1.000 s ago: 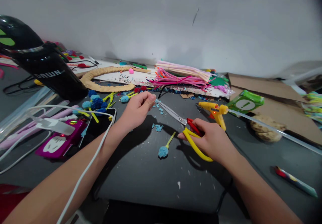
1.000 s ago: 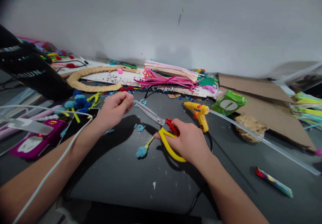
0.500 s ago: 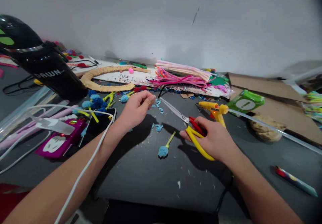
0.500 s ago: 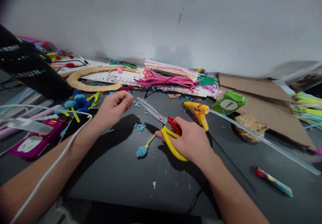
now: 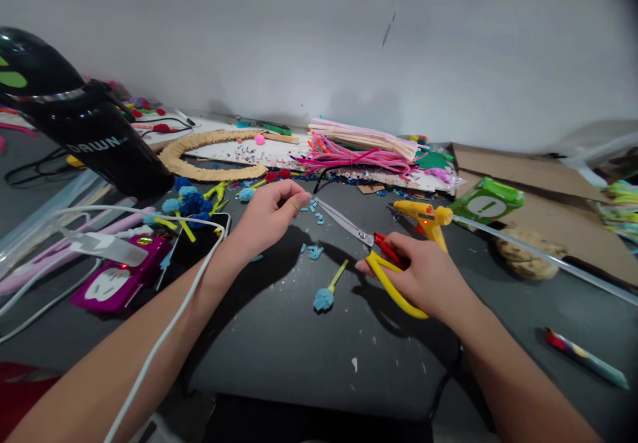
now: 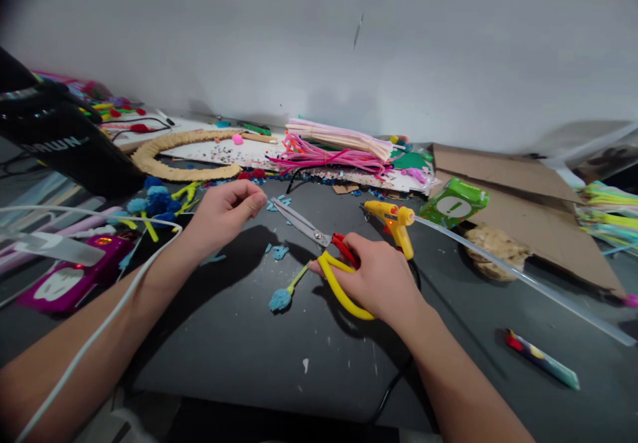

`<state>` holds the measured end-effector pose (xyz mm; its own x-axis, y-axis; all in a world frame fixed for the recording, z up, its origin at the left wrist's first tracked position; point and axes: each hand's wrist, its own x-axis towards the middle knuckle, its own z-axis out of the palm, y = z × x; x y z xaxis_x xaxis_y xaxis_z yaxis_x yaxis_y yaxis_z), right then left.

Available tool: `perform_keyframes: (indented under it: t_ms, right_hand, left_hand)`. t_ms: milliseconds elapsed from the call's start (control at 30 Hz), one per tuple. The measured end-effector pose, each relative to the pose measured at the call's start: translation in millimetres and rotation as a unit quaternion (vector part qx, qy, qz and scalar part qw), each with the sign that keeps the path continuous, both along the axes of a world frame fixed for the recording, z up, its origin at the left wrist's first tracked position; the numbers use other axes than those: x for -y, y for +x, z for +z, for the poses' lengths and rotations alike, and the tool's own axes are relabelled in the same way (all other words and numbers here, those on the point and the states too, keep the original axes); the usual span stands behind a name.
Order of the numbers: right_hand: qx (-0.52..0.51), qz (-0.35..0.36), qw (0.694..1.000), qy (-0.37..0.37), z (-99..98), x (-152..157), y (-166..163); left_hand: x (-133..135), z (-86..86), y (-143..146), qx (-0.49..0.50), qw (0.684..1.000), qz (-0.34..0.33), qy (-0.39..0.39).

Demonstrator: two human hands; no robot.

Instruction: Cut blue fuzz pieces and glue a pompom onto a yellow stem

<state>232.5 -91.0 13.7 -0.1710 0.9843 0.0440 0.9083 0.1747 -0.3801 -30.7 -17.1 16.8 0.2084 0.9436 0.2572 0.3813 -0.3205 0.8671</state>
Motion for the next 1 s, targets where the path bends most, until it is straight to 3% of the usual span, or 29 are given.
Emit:
perform_keyframes:
  t_ms: [1000]
  right_hand:
    - [-0.002, -0.011, 0.999, -0.035, -1.2, -1.2, -0.5]
  left_hand:
    - [0.2, -0.5, 0.4, 0.018, 1.0, 0.009, -0.009]
